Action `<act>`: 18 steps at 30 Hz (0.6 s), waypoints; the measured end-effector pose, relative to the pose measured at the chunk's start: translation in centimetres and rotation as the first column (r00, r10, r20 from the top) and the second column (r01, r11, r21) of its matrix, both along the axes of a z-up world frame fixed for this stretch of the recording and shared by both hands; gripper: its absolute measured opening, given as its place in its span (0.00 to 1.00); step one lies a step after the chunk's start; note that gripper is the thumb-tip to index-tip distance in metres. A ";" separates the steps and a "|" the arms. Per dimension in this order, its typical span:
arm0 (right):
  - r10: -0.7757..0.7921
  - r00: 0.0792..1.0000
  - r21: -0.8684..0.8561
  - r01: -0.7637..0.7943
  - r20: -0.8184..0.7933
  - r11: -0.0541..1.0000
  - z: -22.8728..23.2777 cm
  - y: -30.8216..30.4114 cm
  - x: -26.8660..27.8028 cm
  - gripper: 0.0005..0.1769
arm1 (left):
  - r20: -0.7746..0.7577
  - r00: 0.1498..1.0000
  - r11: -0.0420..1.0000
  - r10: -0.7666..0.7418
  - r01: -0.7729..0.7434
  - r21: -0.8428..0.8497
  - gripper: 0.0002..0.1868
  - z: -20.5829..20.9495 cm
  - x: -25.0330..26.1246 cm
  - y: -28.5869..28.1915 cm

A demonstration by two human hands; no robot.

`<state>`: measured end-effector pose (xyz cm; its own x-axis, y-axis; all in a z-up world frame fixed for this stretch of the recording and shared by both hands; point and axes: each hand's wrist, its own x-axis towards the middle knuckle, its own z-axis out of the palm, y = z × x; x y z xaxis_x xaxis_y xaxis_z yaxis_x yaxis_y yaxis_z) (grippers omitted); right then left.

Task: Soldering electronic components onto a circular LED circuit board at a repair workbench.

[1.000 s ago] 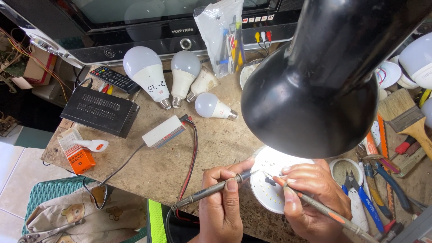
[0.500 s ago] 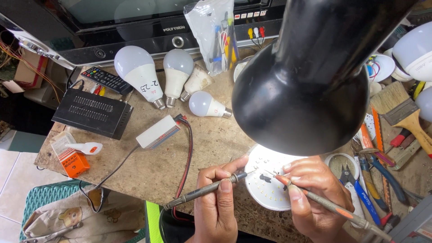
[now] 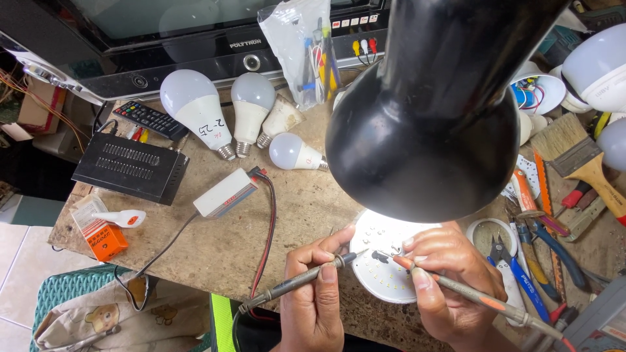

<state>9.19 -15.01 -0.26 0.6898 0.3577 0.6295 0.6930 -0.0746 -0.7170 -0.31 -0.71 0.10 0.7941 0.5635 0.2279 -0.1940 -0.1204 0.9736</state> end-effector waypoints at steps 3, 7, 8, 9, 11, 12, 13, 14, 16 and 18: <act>-0.005 1.000 -0.004 0.005 0.000 1.000 0.0 -0.1 0.0 0.03 | 0.011 1.000 1.000 -0.008 0.008 -0.017 0.08 0.0 0.0 -0.1; -0.004 1.000 -0.011 0.004 0.001 1.000 0.1 -0.1 0.0 0.03 | -0.007 1.000 0.999 -0.003 0.003 -0.043 0.07 0.0 -0.1 -0.2; -0.003 1.000 -0.011 0.004 0.001 1.000 0.1 0.0 0.0 0.03 | -0.008 1.000 0.999 -0.003 0.003 -0.043 0.07 -0.1 -0.1 -0.1; -0.008 1.000 -0.013 0.008 -0.004 1.000 0.1 0.0 0.0 0.03 | 0.006 1.000 0.999 -0.020 0.020 -0.045 0.07 -0.1 0.0 0.0; -0.012 1.000 -0.014 0.012 -0.009 1.000 0.0 0.1 0.0 0.03 | 0.019 0.999 0.998 -0.036 0.037 -0.047 0.08 -0.2 0.0 0.0; -0.021 1.000 -0.004 0.021 -0.005 1.000 -0.1 0.1 0.0 0.03 | 0.026 0.999 0.999 -0.031 0.032 -0.042 0.08 -0.2 0.0 0.0; -0.030 1.000 0.006 0.030 -0.002 1.000 -0.1 0.2 -0.1 0.03 | 0.032 0.999 0.999 -0.025 0.027 -0.038 0.08 -0.1 0.0 0.0; -0.029 1.000 0.006 0.029 -0.003 1.000 -0.2 0.2 -0.1 0.03 | 0.032 0.999 0.999 -0.025 0.026 -0.037 0.08 -0.1 0.0 0.0; -0.027 1.000 0.003 0.027 0.000 1.000 -0.2 0.1 0.0 0.03 | 0.017 1.000 1.000 -0.008 0.008 -0.006 0.08 0.0 0.0 0.0; -0.025 1.000 0.000 0.025 0.004 1.000 -0.1 0.1 0.0 0.03 | 0.012 1.000 1.000 -0.008 0.008 -0.012 0.08 0.0 0.0 0.0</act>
